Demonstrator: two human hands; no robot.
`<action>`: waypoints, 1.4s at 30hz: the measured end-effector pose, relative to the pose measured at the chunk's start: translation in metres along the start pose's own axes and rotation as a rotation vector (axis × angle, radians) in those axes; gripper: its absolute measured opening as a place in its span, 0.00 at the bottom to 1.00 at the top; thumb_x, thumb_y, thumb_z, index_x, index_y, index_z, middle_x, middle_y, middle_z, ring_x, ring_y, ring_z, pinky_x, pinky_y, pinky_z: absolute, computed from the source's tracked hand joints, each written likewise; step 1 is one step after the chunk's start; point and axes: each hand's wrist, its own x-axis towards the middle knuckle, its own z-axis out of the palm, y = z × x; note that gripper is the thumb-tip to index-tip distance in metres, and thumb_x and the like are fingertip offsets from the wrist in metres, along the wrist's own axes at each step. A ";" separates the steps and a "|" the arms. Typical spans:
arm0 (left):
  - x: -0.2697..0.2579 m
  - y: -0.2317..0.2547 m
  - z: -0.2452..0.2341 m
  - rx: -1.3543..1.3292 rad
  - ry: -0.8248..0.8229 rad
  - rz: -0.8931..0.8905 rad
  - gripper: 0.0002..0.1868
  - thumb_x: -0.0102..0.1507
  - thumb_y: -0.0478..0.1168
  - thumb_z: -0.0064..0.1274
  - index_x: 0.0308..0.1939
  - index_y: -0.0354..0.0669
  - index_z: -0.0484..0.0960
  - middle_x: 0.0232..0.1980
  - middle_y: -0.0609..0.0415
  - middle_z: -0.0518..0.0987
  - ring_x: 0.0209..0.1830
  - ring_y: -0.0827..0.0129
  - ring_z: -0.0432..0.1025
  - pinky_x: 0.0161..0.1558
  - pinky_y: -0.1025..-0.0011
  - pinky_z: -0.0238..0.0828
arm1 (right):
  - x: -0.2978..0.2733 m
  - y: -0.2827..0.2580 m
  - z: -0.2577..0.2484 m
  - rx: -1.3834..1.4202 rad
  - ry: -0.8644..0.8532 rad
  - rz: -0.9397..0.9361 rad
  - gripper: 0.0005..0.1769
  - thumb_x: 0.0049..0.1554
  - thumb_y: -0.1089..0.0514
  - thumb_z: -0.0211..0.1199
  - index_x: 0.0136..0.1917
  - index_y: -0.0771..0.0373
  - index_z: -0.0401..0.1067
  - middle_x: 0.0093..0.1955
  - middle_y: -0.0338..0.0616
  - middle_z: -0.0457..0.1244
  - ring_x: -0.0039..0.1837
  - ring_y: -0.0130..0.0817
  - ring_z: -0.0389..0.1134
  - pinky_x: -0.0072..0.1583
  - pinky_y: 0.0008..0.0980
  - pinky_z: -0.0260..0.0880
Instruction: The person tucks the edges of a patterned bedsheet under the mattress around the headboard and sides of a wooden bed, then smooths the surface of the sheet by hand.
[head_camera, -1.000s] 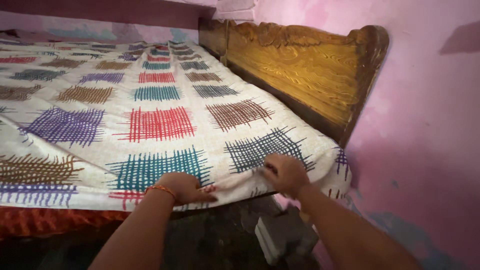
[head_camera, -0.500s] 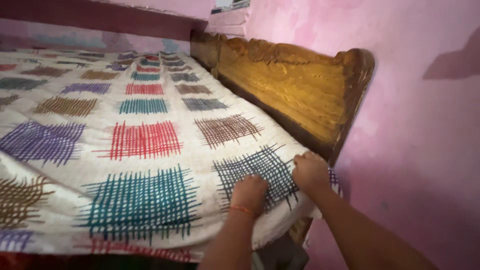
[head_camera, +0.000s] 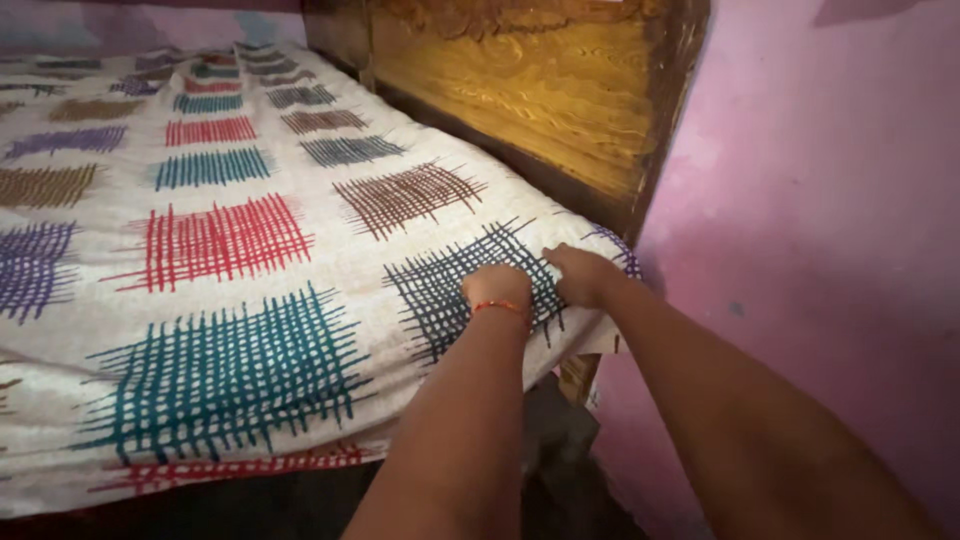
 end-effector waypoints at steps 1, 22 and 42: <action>0.003 0.001 0.005 0.007 0.006 0.003 0.15 0.70 0.41 0.46 0.56 0.52 0.86 0.62 0.54 0.81 0.62 0.58 0.76 0.52 0.54 0.77 | -0.003 -0.004 -0.003 0.029 -0.045 0.029 0.39 0.47 0.60 0.60 0.74 0.59 0.63 0.68 0.59 0.62 0.67 0.54 0.65 0.68 0.42 0.64; 0.008 0.023 0.005 0.048 0.086 0.188 0.13 0.63 0.38 0.54 0.49 0.47 0.89 0.56 0.48 0.85 0.56 0.55 0.79 0.53 0.59 0.78 | -0.045 0.027 -0.015 0.540 0.313 0.979 0.52 0.49 0.37 0.75 0.71 0.73 0.58 0.66 0.67 0.61 0.67 0.60 0.64 0.65 0.50 0.65; -0.040 -0.002 0.059 -0.077 0.153 0.620 0.10 0.64 0.37 0.48 0.48 0.49 0.81 0.52 0.51 0.81 0.52 0.53 0.77 0.49 0.56 0.75 | -0.053 0.142 0.082 1.043 0.215 0.759 0.20 0.63 0.54 0.48 0.53 0.70 0.75 0.53 0.64 0.68 0.57 0.62 0.68 0.57 0.58 0.68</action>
